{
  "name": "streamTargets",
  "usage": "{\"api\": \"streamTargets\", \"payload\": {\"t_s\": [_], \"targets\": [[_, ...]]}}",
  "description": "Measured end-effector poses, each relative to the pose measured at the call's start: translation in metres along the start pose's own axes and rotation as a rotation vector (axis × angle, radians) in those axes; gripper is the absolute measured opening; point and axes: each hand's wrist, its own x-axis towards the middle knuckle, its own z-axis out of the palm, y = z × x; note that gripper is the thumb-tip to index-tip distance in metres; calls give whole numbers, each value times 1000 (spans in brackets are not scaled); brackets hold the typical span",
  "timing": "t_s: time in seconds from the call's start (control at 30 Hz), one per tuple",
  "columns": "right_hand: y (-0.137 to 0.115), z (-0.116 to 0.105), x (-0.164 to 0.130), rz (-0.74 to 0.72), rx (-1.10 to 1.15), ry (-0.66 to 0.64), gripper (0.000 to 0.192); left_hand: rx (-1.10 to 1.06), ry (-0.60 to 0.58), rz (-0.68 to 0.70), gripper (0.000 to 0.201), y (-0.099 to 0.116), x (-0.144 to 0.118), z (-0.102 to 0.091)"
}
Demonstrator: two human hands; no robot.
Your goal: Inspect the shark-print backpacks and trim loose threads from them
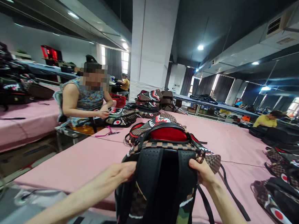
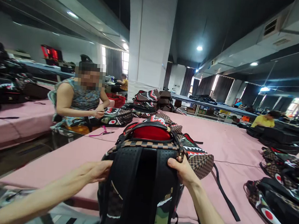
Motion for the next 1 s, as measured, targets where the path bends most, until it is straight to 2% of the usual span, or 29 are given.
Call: {"api": "streamTargets", "payload": {"t_s": [0.07,0.13,0.23,0.3,0.37,0.43,0.5,0.57,0.63,0.7,0.77,0.83,0.9,1.0], "targets": [[1,-8,-1,46,-4,-16,40,-195,-61,-23,41,-5,6,26],[3,-18,-6,107,-15,-37,44,-375,-123,-90,45,-1,7,51],[0,-27,-29,133,-43,-14,45,-494,-191,-161,39,13,-7,71],[-7,-20,-51,82,-52,43,41,-524,-213,-194,36,24,-25,72],[-21,-3,-69,15,-50,88,38,-549,-248,-198,33,40,-41,68],[-38,14,-74,-60,-32,137,38,-566,-267,-165,27,59,-46,64],[-47,25,-61,-125,8,233,38,-578,-222,-106,25,73,-31,61],[-36,24,-35,-99,43,299,36,-591,-154,-67,27,66,3,57],[0,15,-10,4,72,318,35,-610,-140,-128,29,31,42,53],[58,4,-1,101,77,365,36,-655,-156,-298,34,-31,69,48],[122,-5,-12,230,28,406,38,-610,-121,-528,33,-101,72,45],[175,-7,-36,351,-45,417,39,-618,-55,-615,31,-161,55,44],[207,-7,-58,417,-73,428,39,-663,-24,-644,33,-197,35,46],[223,-8,-69,474,-73,449,38,-704,-2,-611,38,-215,23,48]]}}
